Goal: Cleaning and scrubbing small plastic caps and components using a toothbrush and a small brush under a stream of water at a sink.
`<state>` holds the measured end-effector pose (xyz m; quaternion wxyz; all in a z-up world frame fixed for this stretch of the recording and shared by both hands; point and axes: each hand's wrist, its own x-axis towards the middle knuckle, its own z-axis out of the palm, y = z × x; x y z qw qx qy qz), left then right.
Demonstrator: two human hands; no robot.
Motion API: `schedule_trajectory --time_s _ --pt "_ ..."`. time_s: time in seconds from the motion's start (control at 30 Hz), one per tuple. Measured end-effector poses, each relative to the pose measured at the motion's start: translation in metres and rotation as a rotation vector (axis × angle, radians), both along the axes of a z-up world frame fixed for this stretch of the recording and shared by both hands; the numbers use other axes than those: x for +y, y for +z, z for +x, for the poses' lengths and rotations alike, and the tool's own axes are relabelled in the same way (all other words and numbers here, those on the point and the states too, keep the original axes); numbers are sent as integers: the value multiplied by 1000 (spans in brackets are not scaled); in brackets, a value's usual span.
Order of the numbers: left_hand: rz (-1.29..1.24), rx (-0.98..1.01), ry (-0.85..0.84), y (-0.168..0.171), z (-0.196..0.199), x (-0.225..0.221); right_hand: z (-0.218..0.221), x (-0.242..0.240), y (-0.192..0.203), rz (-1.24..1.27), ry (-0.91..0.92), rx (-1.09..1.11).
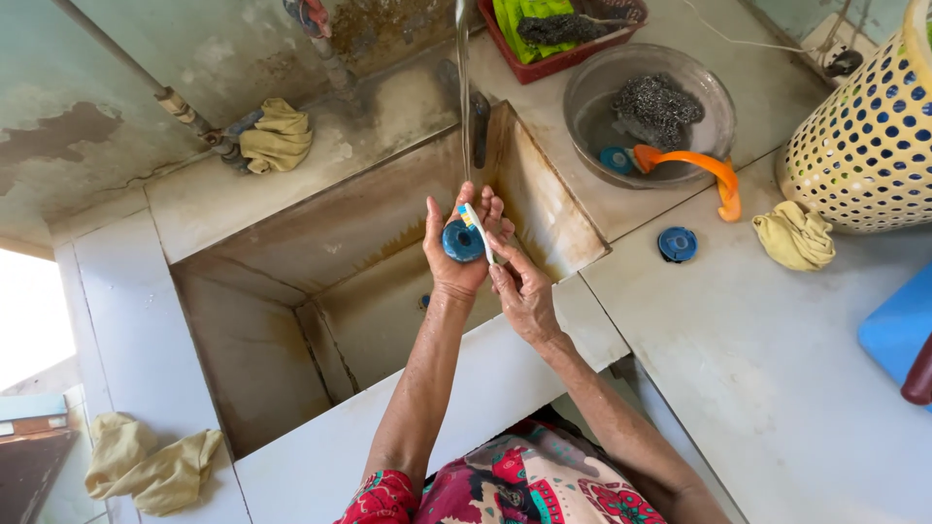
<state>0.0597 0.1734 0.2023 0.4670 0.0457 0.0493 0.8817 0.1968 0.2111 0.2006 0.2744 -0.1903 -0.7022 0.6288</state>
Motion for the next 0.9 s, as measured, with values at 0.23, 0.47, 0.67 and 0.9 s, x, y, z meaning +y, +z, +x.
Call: schedule_trajectory --time_s 0.23,0.47,0.67,0.9 --pt "-59 97 -13 -14 5 -5 -1 -8 31 178 26 65" --pt "-78 218 91 -68 2 0 -14 -1 19 359 -35 -24" --pt "-124 170 154 -17 23 -20 -15 -7 17 371 -34 22" --pt "18 33 83 -1 7 -30 6 -4 41 75 -32 -115"
